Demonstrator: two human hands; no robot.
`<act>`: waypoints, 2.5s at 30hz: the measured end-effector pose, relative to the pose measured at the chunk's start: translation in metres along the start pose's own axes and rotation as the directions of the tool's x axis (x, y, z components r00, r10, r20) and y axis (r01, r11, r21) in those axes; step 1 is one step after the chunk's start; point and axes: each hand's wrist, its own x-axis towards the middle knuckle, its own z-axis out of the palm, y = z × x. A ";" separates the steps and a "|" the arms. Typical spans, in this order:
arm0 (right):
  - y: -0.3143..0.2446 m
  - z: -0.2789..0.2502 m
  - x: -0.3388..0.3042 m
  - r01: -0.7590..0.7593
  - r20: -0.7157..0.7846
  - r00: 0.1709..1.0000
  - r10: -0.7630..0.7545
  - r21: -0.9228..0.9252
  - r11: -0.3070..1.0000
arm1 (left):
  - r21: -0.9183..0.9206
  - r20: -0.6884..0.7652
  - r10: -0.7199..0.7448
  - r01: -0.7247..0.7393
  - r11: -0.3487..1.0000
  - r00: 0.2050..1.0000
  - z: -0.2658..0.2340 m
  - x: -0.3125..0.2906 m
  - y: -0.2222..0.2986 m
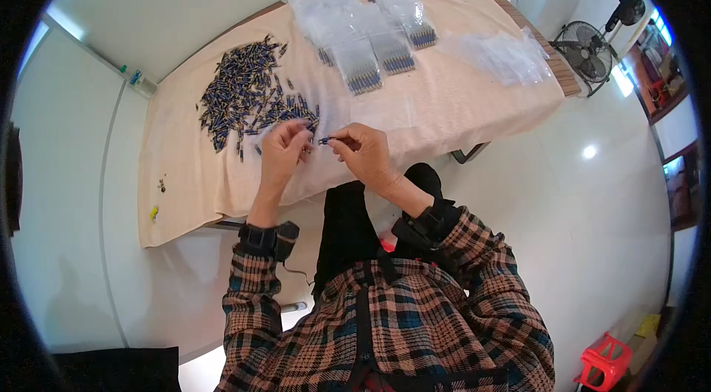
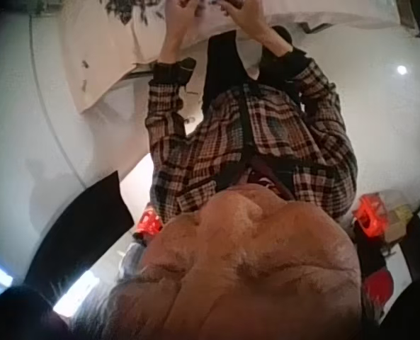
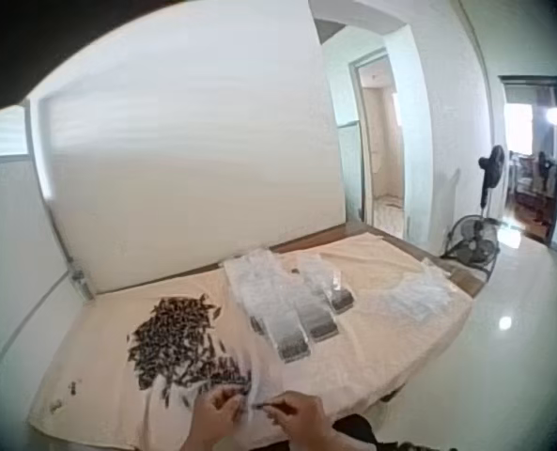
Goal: The person picks up small blue and gold components from a pile, arranges them into rows, and slides them into small plastic bags.
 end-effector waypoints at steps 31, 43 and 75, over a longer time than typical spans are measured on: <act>-0.002 0.015 0.019 0.133 -0.179 0.977 -0.114 0.099 0.986 | -0.110 -0.084 0.160 -0.169 0.979 0.983 0.005 -0.015 0.013; -0.015 0.013 0.002 -0.065 -0.110 0.989 0.099 0.281 0.957 | -0.398 -0.083 0.125 -0.148 0.905 0.989 0.032 -0.024 0.005; -0.023 -0.059 -0.031 0.005 -0.341 0.935 0.094 0.277 0.961 | -0.214 0.002 0.279 -0.272 0.938 0.960 0.120 -0.015 -0.018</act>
